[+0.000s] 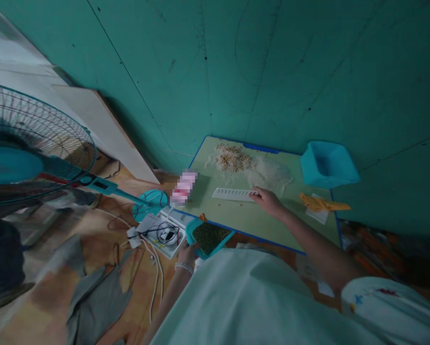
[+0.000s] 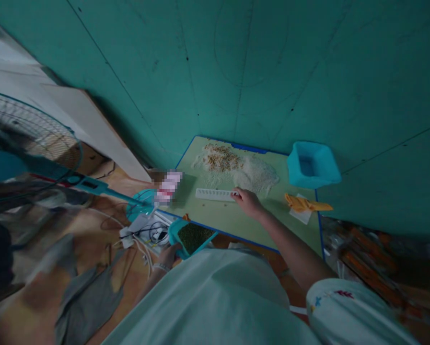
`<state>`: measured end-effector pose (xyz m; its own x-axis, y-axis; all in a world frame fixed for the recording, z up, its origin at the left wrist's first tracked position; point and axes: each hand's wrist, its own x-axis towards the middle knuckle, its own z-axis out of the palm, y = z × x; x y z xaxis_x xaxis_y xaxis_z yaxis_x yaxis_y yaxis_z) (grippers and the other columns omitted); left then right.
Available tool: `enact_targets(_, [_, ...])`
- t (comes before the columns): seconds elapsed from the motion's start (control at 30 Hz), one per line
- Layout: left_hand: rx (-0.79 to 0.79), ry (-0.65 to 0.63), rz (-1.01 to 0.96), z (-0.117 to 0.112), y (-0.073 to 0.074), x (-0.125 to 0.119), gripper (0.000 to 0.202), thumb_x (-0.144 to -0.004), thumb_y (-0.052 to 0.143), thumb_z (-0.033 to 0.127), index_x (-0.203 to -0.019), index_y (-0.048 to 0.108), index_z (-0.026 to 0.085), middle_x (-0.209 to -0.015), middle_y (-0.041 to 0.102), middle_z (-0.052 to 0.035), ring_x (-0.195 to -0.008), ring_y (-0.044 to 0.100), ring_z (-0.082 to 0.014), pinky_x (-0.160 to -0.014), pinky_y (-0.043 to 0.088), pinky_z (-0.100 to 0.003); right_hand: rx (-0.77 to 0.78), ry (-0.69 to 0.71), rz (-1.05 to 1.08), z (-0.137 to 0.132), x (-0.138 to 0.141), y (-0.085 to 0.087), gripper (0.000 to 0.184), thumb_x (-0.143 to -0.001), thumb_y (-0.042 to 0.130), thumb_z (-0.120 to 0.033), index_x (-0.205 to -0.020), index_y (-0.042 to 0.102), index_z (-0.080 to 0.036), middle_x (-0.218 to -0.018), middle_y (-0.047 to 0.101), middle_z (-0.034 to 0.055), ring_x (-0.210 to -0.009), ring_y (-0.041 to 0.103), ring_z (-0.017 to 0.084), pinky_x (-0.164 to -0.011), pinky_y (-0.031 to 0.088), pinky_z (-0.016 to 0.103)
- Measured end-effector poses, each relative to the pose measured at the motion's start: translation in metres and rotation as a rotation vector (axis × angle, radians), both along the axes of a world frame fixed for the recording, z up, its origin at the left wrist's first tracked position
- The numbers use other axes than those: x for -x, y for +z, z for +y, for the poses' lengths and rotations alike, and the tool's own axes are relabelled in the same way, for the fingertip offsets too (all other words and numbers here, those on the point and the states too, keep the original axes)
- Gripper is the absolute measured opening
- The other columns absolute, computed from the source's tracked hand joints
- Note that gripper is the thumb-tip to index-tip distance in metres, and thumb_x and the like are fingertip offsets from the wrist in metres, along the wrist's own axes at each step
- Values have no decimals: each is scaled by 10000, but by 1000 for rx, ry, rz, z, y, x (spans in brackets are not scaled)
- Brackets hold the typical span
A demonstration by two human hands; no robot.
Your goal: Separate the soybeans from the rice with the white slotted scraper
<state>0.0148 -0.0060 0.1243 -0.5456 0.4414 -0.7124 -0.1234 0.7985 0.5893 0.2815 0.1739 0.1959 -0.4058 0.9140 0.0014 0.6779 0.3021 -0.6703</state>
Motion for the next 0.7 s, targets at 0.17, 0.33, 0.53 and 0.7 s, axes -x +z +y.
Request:
enact_targets(0.17, [-54, 13, -72, 3, 7, -7, 65, -555, 527, 140, -601, 519, 186, -427, 486, 85, -382, 465, -76, -423, 423, -192, 114, -263, 308, 5, -43, -6, 264, -731, 489, -388, -856, 543, -161, -741, 607, 34, -666, 543, 153, -599, 400, 255])
enact_targets(0.33, [-40, 14, -76, 8, 11, -10, 69, -544, 541, 121, -544, 505, 179, -366, 450, 86, -340, 431, -76, -393, 406, -197, 250, -420, 379, -7, -86, -23, 308, -658, 552, -420, -823, 538, -160, -661, 571, 0, -559, 477, 126, -547, 370, 259])
enact_targets(0.53, [-72, 9, -98, 12, 5, -14, 102, -553, 522, 113, -616, 508, 192, -416, 505, 96, -362, 462, -72, -428, 418, -200, 400, -506, 483, -28, -94, -36, 351, -568, 616, -446, -758, 517, -167, -591, 534, -25, -503, 437, 106, -488, 342, 241])
enact_targets(0.7, [-75, 12, -74, 15, 5, -17, 160, -537, 527, 119, -674, 527, 202, -370, 466, 104, -348, 457, -82, -422, 406, -204, 462, -509, 584, -35, -83, -47, 349, -562, 630, -449, -740, 508, -175, -602, 536, -28, -485, 428, 92, -464, 329, 228])
